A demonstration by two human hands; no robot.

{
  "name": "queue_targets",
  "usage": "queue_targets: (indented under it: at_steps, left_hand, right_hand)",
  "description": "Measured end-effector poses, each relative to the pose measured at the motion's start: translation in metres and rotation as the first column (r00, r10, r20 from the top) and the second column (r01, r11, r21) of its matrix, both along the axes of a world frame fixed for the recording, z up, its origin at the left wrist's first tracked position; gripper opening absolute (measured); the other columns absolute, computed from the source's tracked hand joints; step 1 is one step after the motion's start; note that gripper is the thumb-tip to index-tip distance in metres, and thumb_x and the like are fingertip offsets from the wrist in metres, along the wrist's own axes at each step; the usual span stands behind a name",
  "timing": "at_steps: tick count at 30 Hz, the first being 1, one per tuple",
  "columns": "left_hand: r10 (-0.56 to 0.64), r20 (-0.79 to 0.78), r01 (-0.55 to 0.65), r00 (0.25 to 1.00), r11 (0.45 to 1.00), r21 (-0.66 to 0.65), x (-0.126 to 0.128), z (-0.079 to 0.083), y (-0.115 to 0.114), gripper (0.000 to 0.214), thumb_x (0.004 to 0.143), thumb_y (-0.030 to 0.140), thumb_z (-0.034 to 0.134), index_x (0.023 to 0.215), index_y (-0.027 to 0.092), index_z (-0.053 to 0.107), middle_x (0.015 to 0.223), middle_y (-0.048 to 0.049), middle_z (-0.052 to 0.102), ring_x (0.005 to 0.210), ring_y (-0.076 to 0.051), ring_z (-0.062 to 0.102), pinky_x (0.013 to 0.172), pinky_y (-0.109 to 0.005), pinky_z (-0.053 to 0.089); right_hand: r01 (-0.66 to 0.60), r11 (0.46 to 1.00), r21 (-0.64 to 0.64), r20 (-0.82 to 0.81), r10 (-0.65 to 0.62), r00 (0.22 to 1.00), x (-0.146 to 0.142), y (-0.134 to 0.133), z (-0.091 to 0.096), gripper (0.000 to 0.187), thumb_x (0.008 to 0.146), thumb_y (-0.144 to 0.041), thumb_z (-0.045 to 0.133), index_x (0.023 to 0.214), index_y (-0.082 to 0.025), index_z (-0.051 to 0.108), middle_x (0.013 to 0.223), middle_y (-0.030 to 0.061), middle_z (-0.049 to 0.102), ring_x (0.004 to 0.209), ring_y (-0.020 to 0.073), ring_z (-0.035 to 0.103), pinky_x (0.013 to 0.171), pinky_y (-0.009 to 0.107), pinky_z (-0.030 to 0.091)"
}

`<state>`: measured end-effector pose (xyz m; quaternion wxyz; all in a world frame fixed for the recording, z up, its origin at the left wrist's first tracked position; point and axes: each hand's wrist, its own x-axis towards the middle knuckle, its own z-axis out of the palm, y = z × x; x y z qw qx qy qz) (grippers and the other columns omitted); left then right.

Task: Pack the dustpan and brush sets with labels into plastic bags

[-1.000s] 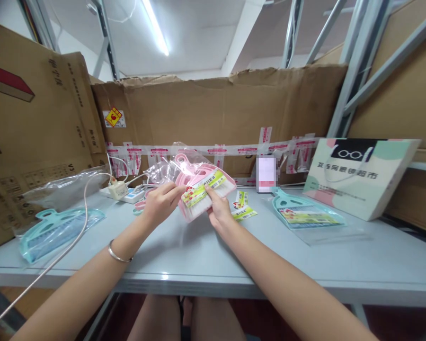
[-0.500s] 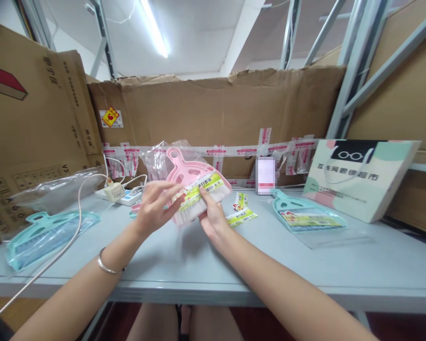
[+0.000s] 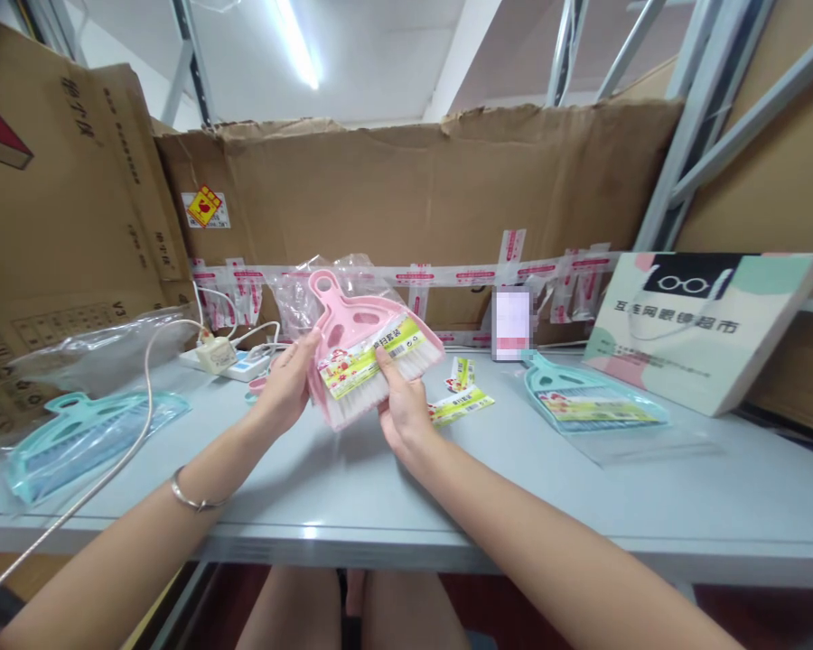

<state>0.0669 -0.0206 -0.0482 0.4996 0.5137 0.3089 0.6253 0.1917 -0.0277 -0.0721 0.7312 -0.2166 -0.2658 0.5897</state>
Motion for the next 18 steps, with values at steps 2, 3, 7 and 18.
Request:
queue_targets:
  at_steps: [2,3,7,18]
  left_hand:
    - [-0.057,-0.037,0.055,0.998,0.996,-0.075,0.001,-0.003,-0.002,0.041,0.073,0.048,0.066,0.099,0.016,0.063,0.094,-0.0073,0.070,0.089,-0.021,0.065,0.075,-0.031,0.052]
    - [-0.103,-0.067,0.095,0.992,0.989,-0.116,0.001,-0.004,-0.002,0.041,0.073,0.047,0.066,0.098,0.015,0.064,0.094,-0.0082,0.070,0.088,-0.021,0.065,0.073,-0.031,0.052]
    - [-0.227,-0.148,0.199,0.963,0.963,-0.183,0.001,-0.008,-0.003,0.043,0.074,0.047,0.066,0.103,0.015,0.063,0.102,-0.0101,0.069,0.092,-0.023,0.065,0.072,-0.031,0.053]
    - [-0.173,-0.177,0.176,0.969,0.984,0.002,-0.006,-0.006,0.002,0.048,0.064,0.029,0.077,0.106,0.012,0.062,0.113,-0.0141,0.065,0.099,-0.027,0.063,0.084,-0.039,0.052]
  right_hand:
    - [0.053,0.999,0.005,-0.013,-0.053,0.999,0.001,0.000,0.001,0.030,0.071,-0.017,0.068,0.099,-0.021,0.060,0.090,0.0004,0.072,0.086,0.0164,0.068,0.076,0.029,0.057]
    - [0.075,0.997,-0.002,-0.020,-0.075,0.997,0.002,0.000,0.001,0.030,0.071,-0.017,0.067,0.100,-0.021,0.060,0.090,0.0007,0.072,0.087,0.0163,0.068,0.076,0.029,0.057]
    - [0.097,0.995,-0.038,-0.049,-0.098,0.994,0.005,0.005,0.000,0.029,0.071,-0.018,0.067,0.099,-0.020,0.061,0.092,0.0011,0.072,0.087,0.0163,0.068,0.076,0.029,0.057]
    - [0.030,1.000,-0.003,0.151,-0.029,0.988,0.015,0.002,0.008,0.032,0.061,-0.027,0.078,0.088,-0.019,0.062,0.079,0.0005,0.071,0.072,0.0145,0.067,0.059,0.022,0.056]
